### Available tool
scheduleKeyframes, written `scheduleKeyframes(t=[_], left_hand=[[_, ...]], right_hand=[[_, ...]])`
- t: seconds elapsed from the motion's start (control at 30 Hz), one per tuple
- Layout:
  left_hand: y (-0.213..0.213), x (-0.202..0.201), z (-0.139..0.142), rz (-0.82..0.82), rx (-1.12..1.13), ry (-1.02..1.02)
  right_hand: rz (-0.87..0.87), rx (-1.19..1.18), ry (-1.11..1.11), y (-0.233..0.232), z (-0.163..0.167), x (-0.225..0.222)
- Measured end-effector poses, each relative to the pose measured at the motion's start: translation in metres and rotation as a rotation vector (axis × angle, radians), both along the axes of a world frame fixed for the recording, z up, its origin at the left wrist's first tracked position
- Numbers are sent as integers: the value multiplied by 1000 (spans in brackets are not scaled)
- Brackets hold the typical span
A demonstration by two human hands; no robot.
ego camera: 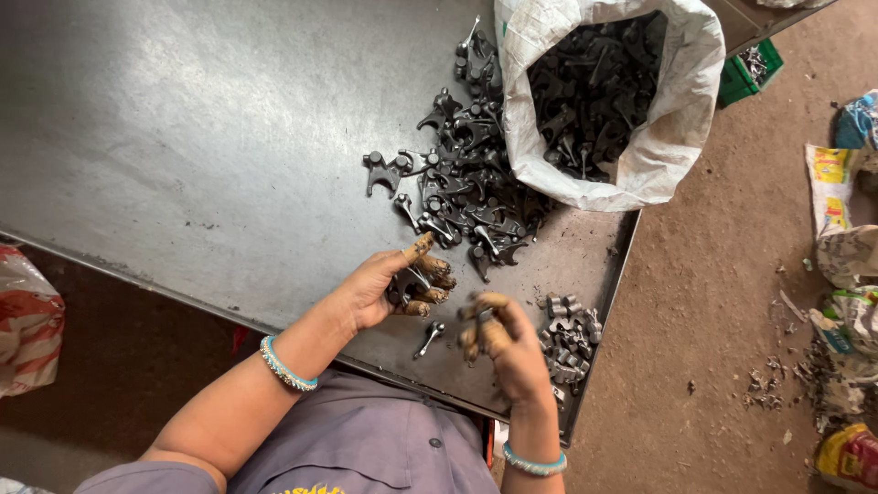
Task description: The person sorts dark metal castings on a steel table, picking pieces one at a time, turning them over in their hands, and placing them into a white sack on the table. Near the end they pull over a green and white sack and open it on the table.
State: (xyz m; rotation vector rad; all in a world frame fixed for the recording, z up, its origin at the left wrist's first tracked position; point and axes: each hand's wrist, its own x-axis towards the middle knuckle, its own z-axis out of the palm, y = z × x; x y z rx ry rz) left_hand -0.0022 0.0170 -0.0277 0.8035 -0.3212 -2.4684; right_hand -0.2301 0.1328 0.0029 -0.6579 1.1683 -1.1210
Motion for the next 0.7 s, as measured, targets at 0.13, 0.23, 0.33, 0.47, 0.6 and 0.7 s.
scheduleKeyframes(t=[0.13, 0.23, 0.33, 0.47, 0.6, 0.7], left_hand=[[-3, 5, 0, 13, -4, -53], [-2, 7, 0, 32, -11, -56], [-1, 7, 0, 50, 18, -39], [-2, 5, 1, 66, -23, -49], [-21, -17, 14, 57, -70, -105], [-57, -64, 45, 152, -205, -9]], right_hand=[[211, 92, 730, 7, 16, 45], [219, 48, 1176, 6, 21, 80], [244, -20, 1307, 2, 22, 94], [290, -104, 1331, -2, 10, 86], [230, -112, 820, -20, 11, 39], [82, -126, 598, -50, 40, -8]])
